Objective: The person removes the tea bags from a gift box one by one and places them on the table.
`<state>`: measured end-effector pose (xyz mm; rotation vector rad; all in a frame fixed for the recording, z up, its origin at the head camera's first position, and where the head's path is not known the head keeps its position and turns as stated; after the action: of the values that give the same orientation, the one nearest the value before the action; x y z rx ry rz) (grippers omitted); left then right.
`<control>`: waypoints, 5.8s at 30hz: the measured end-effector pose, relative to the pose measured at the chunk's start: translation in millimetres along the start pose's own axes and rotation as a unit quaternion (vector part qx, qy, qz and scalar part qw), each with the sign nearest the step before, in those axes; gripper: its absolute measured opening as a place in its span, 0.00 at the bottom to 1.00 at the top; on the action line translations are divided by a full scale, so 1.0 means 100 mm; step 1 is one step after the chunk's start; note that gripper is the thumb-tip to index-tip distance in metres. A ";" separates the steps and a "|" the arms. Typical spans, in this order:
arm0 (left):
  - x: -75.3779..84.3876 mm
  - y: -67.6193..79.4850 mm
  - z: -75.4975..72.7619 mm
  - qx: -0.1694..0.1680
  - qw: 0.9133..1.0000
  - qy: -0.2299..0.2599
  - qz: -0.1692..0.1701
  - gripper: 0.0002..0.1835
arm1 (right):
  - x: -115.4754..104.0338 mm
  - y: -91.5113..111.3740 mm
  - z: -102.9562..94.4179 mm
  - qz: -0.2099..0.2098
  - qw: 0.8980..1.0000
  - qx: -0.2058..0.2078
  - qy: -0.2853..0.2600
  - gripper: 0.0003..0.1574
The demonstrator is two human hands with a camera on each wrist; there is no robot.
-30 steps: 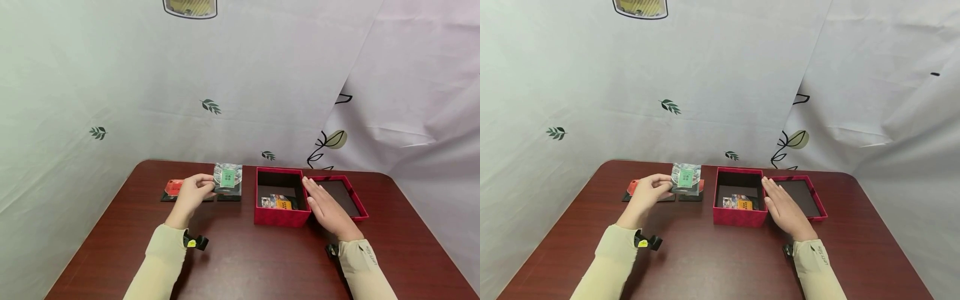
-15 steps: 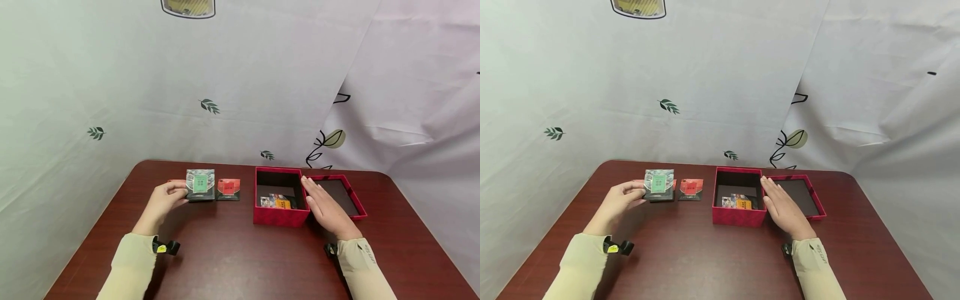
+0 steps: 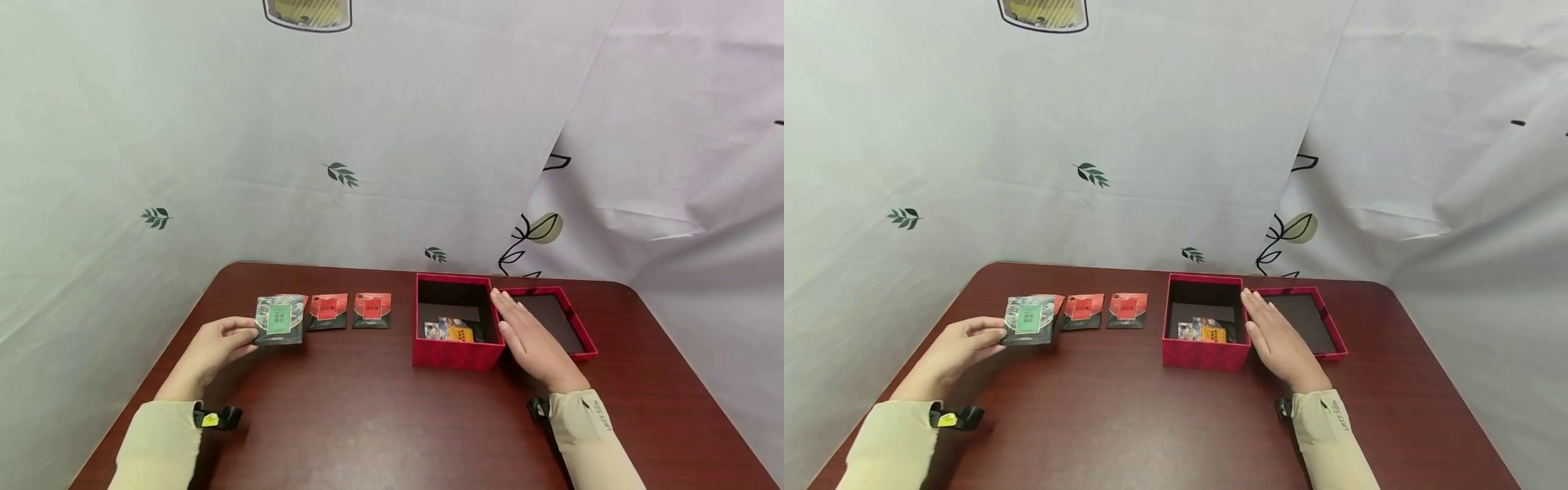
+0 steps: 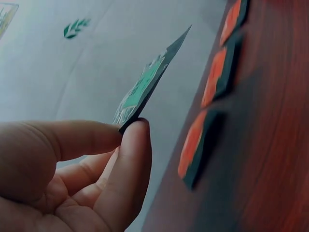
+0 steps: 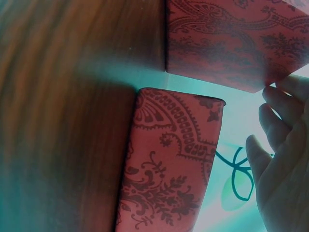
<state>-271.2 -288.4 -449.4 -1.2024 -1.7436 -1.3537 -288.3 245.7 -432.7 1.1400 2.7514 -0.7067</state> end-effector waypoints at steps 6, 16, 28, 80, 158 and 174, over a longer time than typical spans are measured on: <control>-0.13 -0.02 -0.16 -0.010 1.000 -0.022 -0.012 0.24 | 0.00 0.01 0.00 0.001 1.000 0.001 -0.003 0.39; -0.30 -0.14 -0.29 -0.040 0.998 -0.033 -0.035 0.23 | -0.02 0.00 0.00 -0.001 1.000 0.002 -0.005 0.39; -0.42 -0.20 -0.28 -0.069 0.994 -0.050 -0.068 0.18 | -0.01 0.00 0.00 0.008 1.000 -0.006 -0.009 0.39; 0.55 0.11 0.18 0.201 0.937 -0.277 0.063 0.16 | -0.01 -0.01 -0.01 0.005 1.000 -0.008 -0.005 0.39; 1.47 -0.24 3.43 -0.153 0.944 -0.291 0.041 0.14 | -0.02 0.00 -0.02 -0.011 1.000 0.007 -0.003 0.36; 1.46 -0.26 3.39 -0.061 0.950 -0.304 0.022 0.33 | -0.03 -0.01 -0.03 -0.008 1.000 0.005 -0.004 0.35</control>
<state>-332.9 75.9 -429.1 -1.8638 -2.0367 -1.1444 -286.4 244.7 -429.5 1.1168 2.7561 -0.7267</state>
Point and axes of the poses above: each hand's wrist, its own y-axis away from the middle knuckle, its own z-axis out of the palm, x = y × z, the point moved 7 cm from there along -y, towards the middle knuckle, and after that the axes turned 14 degrees about -z, right-handed, at the moved point
